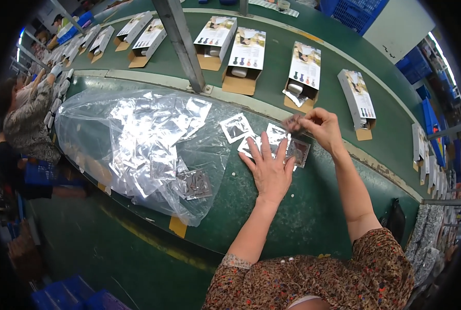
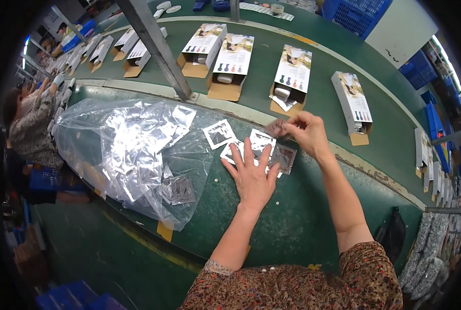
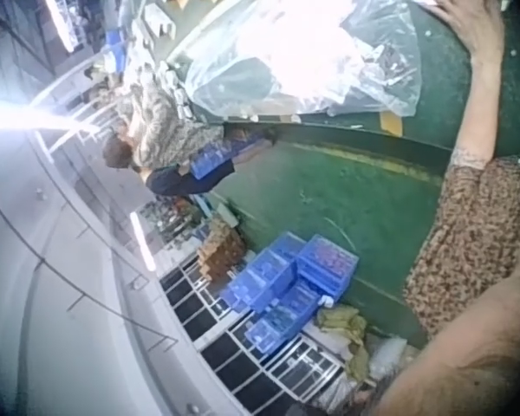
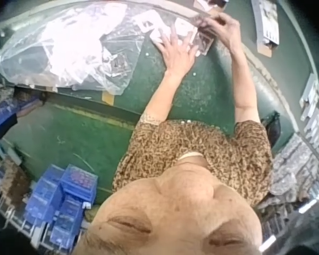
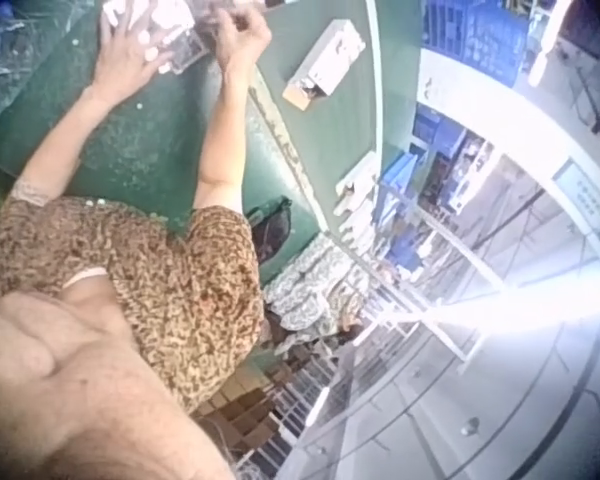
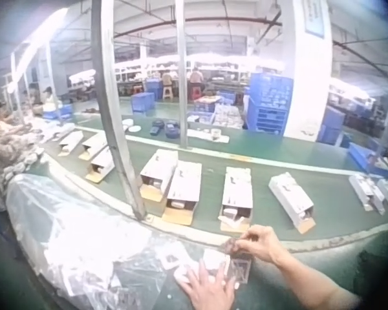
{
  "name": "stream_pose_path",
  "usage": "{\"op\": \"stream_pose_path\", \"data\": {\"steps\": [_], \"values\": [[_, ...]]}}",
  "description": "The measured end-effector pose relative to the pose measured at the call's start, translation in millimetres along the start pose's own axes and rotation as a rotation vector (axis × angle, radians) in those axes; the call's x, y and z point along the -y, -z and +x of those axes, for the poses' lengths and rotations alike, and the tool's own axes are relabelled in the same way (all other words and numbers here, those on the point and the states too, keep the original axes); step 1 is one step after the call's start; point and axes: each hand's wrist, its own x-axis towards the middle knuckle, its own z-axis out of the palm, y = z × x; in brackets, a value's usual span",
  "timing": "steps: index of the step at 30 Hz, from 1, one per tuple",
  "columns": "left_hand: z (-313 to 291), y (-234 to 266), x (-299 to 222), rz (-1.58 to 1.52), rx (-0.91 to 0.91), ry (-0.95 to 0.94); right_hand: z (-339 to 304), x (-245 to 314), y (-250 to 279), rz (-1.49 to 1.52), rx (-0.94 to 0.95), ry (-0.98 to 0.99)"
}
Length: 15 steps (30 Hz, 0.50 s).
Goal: The person packages silver sachets into cardboard boxes by hand on an industrial assembly line.
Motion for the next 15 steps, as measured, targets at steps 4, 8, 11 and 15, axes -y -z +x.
{"op": "stream_pose_path", "data": {"steps": [4, 8, 11, 15], "values": [[12, -1, 21, 0.007, -0.019, 0.007, 27, 11, -43, -0.091, -0.159, 0.257], [21, 0, 34, 0.004, 0.018, 0.032, 66, 23, -93, -0.360, -0.156, 0.838], [22, -3, 39, -0.001, 0.011, 0.037, 110, -4, -124, -0.739, -0.022, 0.822], [23, 0, 35, -0.017, 0.011, 0.025, 119, -16, -120, -0.693, -0.116, 0.510]]}}
